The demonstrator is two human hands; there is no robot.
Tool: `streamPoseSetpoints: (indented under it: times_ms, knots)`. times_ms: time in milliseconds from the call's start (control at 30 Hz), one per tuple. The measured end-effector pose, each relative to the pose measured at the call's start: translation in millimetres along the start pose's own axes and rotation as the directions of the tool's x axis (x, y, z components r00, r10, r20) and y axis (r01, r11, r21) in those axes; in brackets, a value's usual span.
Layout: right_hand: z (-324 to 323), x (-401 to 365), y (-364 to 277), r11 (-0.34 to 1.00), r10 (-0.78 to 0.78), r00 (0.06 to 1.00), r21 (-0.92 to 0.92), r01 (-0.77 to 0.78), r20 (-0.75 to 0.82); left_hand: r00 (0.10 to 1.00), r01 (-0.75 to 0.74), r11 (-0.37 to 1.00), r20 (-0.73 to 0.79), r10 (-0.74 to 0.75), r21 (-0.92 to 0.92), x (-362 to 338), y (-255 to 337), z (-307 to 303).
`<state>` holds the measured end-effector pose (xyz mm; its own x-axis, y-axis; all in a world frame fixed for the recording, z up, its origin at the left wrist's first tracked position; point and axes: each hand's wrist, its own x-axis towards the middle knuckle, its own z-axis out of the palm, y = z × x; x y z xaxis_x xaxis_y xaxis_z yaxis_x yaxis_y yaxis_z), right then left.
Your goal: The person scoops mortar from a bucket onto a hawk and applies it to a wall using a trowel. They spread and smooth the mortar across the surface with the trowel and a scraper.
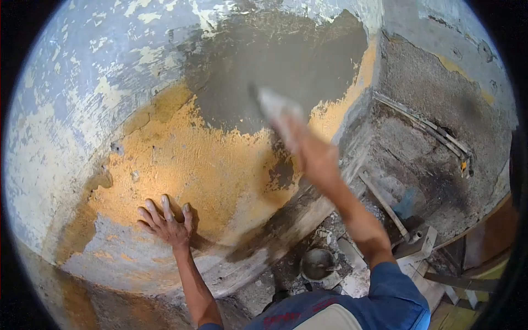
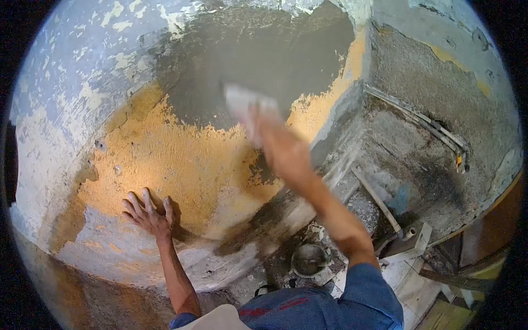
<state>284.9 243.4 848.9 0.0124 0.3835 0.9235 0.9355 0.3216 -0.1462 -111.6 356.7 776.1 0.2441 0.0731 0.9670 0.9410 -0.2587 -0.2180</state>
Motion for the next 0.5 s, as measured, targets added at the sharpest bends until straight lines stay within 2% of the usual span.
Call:
streamPoseSetpoints:
  times_ms: [33, 100, 167, 233, 300, 367, 433, 500]
  knots:
    - [-20.0, 39.2, 6.0, 0.994, 0.108, 0.994, -0.027, -0.107, 0.016, 1.0, -0.002, 1.0, 0.007, 0.002, -0.003, -0.1, 1.2, -0.9]
    - [-23.0, 102.0, 26.1, 0.98, -0.002, 0.977, -0.194, -0.04, -0.211, 1.0, -0.014, 1.0, 0.007, 0.014, 0.001, 1.8, 2.1, -1.7]
    - [-4.7, 137.1, 31.0, 0.949, -0.048, 0.972, -0.315, -0.028, -0.23, 1.0, -0.011, 1.0, 0.002, 0.011, -0.01, 2.0, 1.6, -2.2]
    - [32.6, 128.0, 2.0, 0.939, 0.057, 0.998, -0.339, -0.049, 0.016, 0.999, -0.03, 1.0, 0.01, 0.03, 0.004, 0.4, -2.1, -2.5]
    - [64.5, 67.7, -47.1, 0.789, -0.145, 0.989, -0.603, 0.118, 0.005, 1.0, -0.019, 1.0, 0.002, 0.019, 0.007, 0.8, 0.8, -1.2]
    - [77.3, -7.1, -78.5, 0.943, -0.292, 0.952, -0.194, 0.27, -0.092, 1.0, -0.029, 1.0, 0.001, 0.029, -0.005, -0.4, 1.0, -1.0]
    - [48.6, -62.1, -77.1, 0.975, -0.22, 0.975, 0.012, 0.22, 0.037, 0.998, -0.051, 0.999, -0.033, 0.05, -0.018, 3.2, 0.1, -1.2]
    - [49.3, -106.6, -28.1, 0.989, 0.108, 0.994, 0.104, -0.109, 0.02, 0.996, -0.072, 0.997, -0.045, 0.071, -0.001, 3.2, 0.4, 3.0]
